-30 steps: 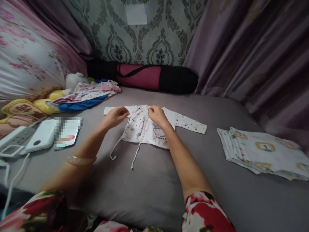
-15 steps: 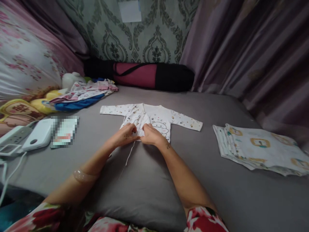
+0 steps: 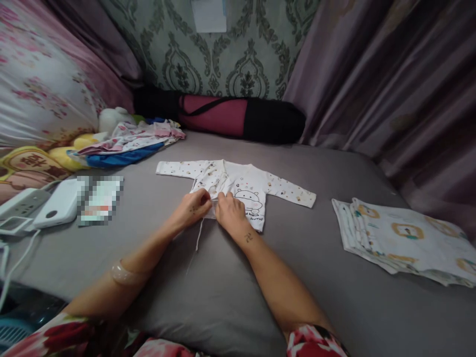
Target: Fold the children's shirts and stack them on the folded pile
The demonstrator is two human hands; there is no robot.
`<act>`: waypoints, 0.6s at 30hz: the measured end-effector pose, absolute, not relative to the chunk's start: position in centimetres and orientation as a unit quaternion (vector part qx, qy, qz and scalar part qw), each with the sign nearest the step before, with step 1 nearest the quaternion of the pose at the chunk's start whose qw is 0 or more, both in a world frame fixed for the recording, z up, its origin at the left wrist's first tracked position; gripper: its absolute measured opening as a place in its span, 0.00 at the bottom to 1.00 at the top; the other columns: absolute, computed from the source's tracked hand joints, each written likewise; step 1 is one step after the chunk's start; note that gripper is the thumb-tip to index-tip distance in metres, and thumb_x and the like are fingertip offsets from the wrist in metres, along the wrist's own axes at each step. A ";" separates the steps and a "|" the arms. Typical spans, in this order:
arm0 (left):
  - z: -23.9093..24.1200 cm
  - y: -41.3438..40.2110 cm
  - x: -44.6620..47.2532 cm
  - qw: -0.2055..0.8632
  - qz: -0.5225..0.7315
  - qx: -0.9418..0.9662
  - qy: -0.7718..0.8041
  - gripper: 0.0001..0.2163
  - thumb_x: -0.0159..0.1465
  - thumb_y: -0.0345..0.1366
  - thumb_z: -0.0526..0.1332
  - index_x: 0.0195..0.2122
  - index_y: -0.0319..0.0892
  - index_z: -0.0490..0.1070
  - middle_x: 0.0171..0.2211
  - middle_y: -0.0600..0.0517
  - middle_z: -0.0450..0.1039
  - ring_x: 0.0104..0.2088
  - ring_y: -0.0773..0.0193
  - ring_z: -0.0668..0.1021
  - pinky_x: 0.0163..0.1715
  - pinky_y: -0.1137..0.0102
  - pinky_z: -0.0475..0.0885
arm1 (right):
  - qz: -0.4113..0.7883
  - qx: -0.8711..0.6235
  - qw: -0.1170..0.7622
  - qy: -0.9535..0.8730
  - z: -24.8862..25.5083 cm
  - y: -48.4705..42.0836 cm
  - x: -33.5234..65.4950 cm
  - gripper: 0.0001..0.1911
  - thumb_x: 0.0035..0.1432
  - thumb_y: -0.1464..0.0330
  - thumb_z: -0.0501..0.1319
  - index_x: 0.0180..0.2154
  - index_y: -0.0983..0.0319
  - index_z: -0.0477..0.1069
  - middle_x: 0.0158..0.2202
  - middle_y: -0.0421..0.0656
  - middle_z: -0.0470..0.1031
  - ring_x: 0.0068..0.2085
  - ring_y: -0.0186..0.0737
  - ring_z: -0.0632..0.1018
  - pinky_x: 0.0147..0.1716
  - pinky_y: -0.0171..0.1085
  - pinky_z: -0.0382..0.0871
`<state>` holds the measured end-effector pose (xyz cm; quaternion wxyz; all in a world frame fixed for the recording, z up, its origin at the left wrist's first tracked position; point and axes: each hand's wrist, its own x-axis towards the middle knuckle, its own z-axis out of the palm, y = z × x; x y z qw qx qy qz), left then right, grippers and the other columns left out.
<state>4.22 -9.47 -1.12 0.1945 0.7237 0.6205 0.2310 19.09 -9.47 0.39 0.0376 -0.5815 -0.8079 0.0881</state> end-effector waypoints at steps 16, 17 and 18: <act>-0.4 -9.1 4.5 0.515 0.333 0.550 0.567 0.18 0.59 0.43 0.59 0.45 0.35 0.74 0.22 0.56 0.67 0.19 0.73 0.61 0.20 0.75 0.55 | 0.448 -0.556 0.399 -0.575 0.5 -5.7 22.2 0.14 0.46 0.68 0.57 0.38 0.59 0.65 0.25 0.34 0.69 0.24 0.35 0.71 0.26 0.34 0.65; -0.4 -9.1 4.8 0.513 0.340 0.552 0.563 0.18 0.59 0.42 0.60 0.45 0.35 0.74 0.24 0.55 0.68 0.20 0.72 0.63 0.20 0.75 0.57 | 0.493 -0.543 0.415 -0.538 0.7 -5.7 22.2 0.17 0.45 0.68 0.56 0.41 0.59 0.65 0.25 0.33 0.69 0.24 0.34 0.71 0.25 0.33 0.65; -0.4 -9.2 5.1 0.507 0.351 0.556 0.558 0.18 0.59 0.42 0.60 0.46 0.35 0.74 0.26 0.53 0.70 0.21 0.71 0.66 0.22 0.75 0.59 | 0.526 -0.533 0.426 -0.506 0.9 -5.7 22.1 0.19 0.44 0.68 0.56 0.42 0.59 0.65 0.24 0.33 0.68 0.23 0.34 0.70 0.24 0.33 0.65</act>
